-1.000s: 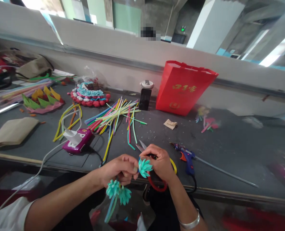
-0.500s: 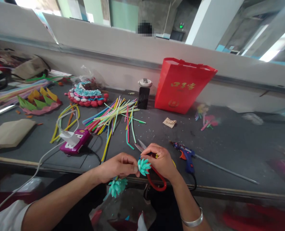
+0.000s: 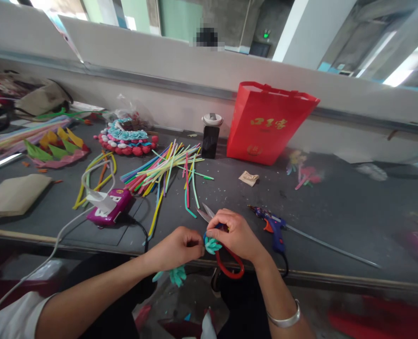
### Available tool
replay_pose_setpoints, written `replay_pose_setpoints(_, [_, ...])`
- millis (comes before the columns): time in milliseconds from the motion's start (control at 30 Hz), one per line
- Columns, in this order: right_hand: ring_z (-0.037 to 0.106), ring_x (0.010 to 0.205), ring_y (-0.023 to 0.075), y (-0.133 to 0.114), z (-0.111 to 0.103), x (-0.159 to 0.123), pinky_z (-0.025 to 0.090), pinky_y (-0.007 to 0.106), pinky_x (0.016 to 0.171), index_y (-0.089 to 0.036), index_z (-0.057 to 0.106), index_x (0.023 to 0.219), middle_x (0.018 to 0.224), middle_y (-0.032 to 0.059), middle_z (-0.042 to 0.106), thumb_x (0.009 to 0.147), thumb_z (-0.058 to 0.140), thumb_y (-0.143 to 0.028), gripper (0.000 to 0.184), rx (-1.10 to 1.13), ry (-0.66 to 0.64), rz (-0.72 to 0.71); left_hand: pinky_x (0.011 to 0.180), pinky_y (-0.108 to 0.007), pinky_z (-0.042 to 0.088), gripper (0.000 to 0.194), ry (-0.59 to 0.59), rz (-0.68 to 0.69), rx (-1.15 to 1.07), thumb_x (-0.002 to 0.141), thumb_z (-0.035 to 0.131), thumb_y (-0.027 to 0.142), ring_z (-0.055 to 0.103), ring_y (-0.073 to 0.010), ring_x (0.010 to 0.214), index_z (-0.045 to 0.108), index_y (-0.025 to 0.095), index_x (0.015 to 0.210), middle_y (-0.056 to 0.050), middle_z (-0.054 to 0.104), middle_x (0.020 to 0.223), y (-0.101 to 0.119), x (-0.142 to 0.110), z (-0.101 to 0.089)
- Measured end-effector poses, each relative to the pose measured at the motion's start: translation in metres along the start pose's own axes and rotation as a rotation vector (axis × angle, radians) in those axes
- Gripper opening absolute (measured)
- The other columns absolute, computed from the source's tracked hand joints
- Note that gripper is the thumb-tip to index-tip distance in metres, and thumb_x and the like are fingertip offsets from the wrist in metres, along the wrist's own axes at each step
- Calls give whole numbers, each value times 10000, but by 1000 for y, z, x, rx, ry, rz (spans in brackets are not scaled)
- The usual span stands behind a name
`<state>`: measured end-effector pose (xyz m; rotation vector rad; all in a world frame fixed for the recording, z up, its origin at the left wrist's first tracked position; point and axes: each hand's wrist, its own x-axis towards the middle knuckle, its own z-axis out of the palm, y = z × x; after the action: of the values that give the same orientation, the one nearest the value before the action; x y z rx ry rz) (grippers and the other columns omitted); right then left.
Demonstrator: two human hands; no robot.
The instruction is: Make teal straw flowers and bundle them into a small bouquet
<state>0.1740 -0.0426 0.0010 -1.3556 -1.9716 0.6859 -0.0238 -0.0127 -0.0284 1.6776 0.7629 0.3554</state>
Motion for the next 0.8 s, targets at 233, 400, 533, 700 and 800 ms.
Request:
replay_pose_setpoints(233, [515,752,188,-23,13,-7,397,329,688,-200,616,781,742,26,625,913,582,-166,140,-344,111,-227,508,-239,181,265,194,63,126,753,512,218,281,-90,562,386,179,524,60,269,554,0,6,-4])
replay_pose_setpoints(400, [515,755,196,-24,17,-10,412,338,692,-197,612,783,745,37,617,925,561,-174,153,-412,209,-233,474,-234,189,182,271,-12,-191,720,539,240,296,-83,495,541,160,557,66,346,492,0,13,-9])
replay_pose_setpoints(533, [525,759,197,-23,26,-11,426,338,700,-210,609,787,744,35,611,917,559,-163,146,-354,282,-200,415,-233,124,114,297,-171,-653,669,598,241,190,-50,389,608,145,607,100,294,422,7,15,-13])
replay_pose_setpoints(700, [525,749,194,-26,38,-10,417,333,683,-212,604,793,737,31,598,927,549,-172,151,-257,348,-156,393,-210,136,153,244,-125,-990,641,699,242,158,-27,362,592,140,602,124,237,408,13,11,-20])
replay_pose_setpoints(800, [528,730,187,-27,41,-7,415,326,675,-216,600,777,723,21,592,929,558,-188,160,-181,386,-133,383,-204,149,173,216,-77,-1027,680,708,264,147,-26,346,604,136,623,128,213,390,14,9,-25])
